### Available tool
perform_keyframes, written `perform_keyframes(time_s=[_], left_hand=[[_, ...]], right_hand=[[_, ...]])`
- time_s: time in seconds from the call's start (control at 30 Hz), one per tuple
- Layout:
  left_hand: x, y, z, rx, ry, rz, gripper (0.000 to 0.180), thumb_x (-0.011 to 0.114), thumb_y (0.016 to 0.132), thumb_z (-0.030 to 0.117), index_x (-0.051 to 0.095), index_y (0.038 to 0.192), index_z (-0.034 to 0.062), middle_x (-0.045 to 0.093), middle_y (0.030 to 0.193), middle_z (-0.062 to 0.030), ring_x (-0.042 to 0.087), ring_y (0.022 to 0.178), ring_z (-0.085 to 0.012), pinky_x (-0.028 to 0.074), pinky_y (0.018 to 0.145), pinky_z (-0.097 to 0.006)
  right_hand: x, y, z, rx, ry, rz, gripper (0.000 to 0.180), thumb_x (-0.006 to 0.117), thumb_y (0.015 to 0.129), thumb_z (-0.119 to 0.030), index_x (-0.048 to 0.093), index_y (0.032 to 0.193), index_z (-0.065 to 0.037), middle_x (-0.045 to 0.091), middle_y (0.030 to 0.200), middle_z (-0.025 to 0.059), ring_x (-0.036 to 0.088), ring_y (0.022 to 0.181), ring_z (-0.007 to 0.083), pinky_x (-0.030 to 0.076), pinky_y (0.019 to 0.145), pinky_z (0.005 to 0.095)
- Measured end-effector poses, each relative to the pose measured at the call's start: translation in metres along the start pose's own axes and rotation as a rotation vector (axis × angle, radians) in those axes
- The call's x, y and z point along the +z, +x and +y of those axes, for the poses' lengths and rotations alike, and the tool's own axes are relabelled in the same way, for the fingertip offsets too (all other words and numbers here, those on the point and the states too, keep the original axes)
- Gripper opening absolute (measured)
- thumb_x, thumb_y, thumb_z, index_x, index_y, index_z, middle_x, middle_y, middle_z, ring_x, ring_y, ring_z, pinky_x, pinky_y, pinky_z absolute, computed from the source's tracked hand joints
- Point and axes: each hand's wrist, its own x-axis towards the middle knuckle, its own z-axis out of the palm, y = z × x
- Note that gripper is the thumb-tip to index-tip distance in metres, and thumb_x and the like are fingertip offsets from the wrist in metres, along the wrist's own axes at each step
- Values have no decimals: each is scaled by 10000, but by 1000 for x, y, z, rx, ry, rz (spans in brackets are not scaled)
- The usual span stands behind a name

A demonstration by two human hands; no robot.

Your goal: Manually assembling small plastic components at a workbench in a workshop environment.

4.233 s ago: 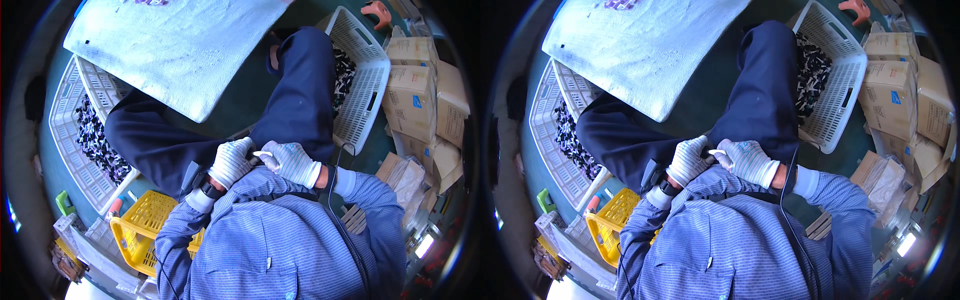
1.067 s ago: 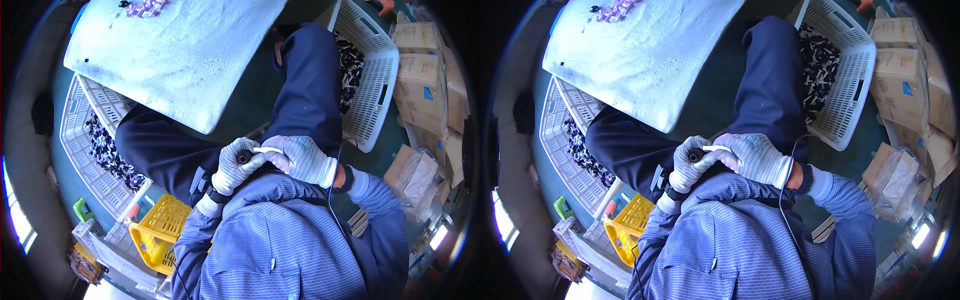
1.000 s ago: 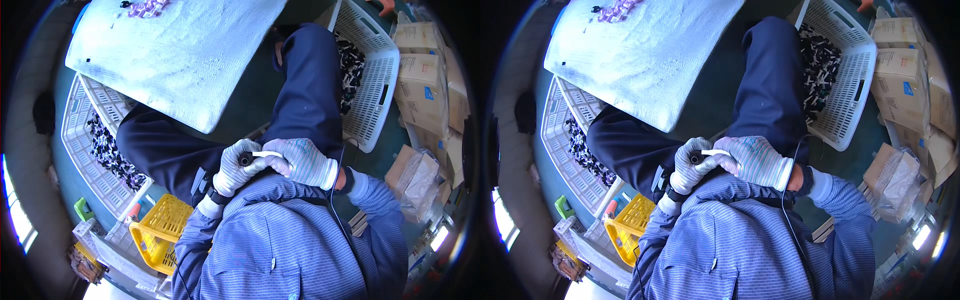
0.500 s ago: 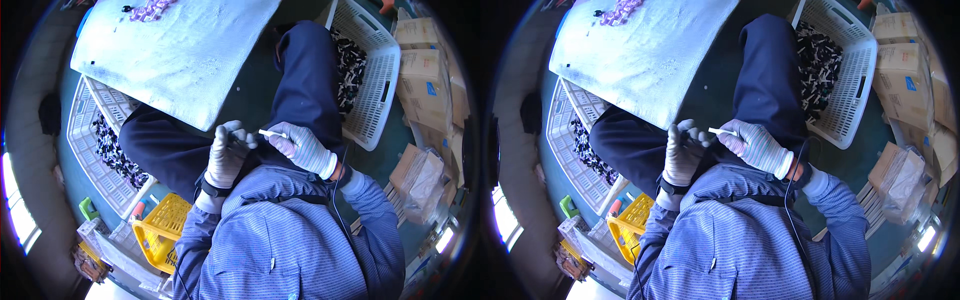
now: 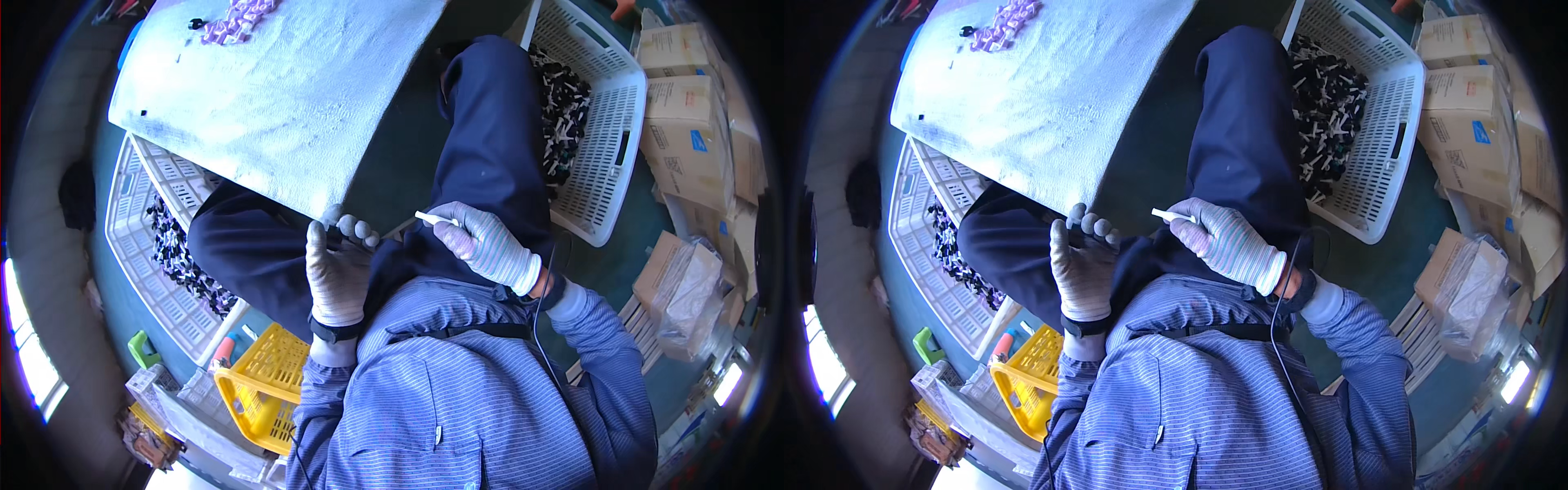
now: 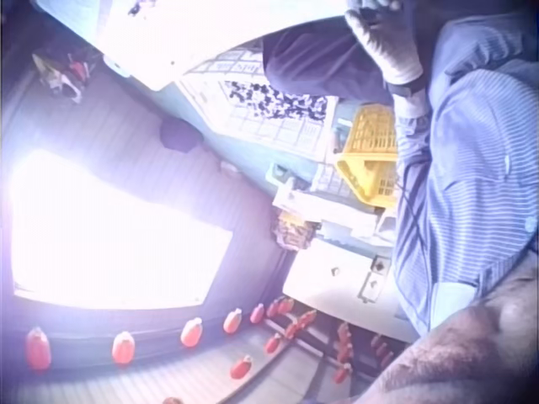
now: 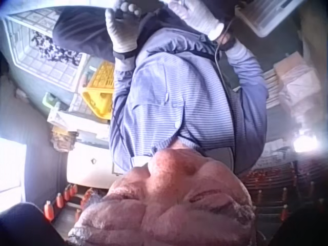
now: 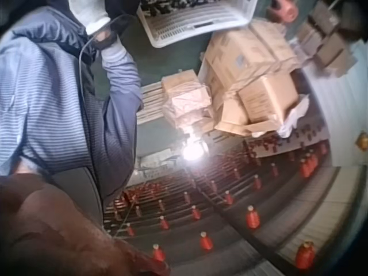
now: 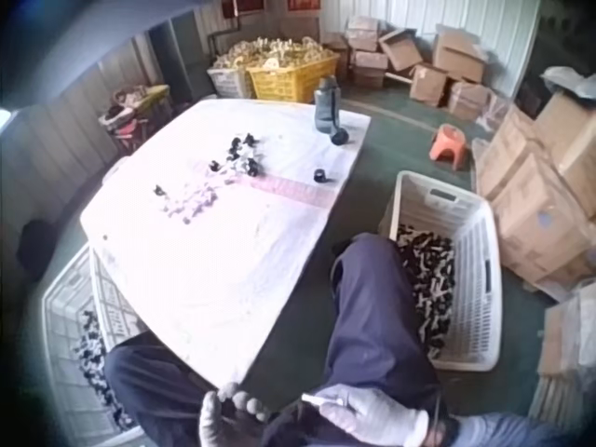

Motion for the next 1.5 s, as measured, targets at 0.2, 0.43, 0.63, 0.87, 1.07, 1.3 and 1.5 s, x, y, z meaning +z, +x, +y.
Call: perform_keyframes(time_s=[0.2,0.43,0.63,0.87,1.07,1.3,1.5], left_hand=[[-7,4,0,-134,-232,-148,329,557,989,288,626,1139,4,659,1066,-111,621,1033,-264,492,920,-431],[3,8,-6,-256,-496,-71,252,502,991,196,631,1074,-3,694,1047,-117,658,1047,-276,486,970,-463],[11,10,-12,-283,-590,-21,285,449,996,160,631,1090,-39,700,1073,-175,662,1074,-310,492,995,-463],[6,27,-30,-571,-784,9,240,502,969,170,667,956,-4,718,992,-132,681,1013,-297,564,862,-432],[13,35,-43,-564,-510,-28,358,559,980,347,667,1028,8,699,981,-126,688,905,-267,569,746,-381],[-2,35,-36,-381,-304,3,307,569,998,257,650,1091,-25,700,1032,-120,669,933,-231,558,826,-359],[7,32,-45,-376,-209,2,306,570,1001,267,646,1124,-2,687,1077,-121,661,965,-235,548,875,-358]], right_hand=[[4,-2,3,2,241,-63,271,571,993,-156,605,1223,-17,568,788,-37,485,680,20,448,625,195],[3,-8,-20,41,177,-64,331,676,927,-219,625,1185,-17,636,786,23,581,699,78,496,650,259],[2,-14,-18,20,300,-46,276,659,936,-184,595,1138,-8,639,803,23,586,699,70,503,664,236],[-1,-24,-14,-252,80,148,188,714,892,-135,640,1023,-22,618,774,16,553,661,78,482,629,261],[-9,-29,-18,-333,-68,259,173,769,825,-132,704,966,-54,591,741,23,563,673,140,478,640,285],[-1,-18,-14,-311,-140,219,141,766,799,-131,715,914,-67,608,754,60,595,687,207,483,630,330],[0,-17,-3,-308,-60,255,176,714,853,-172,617,962,-72,693,909,113,695,849,317,558,735,390]])
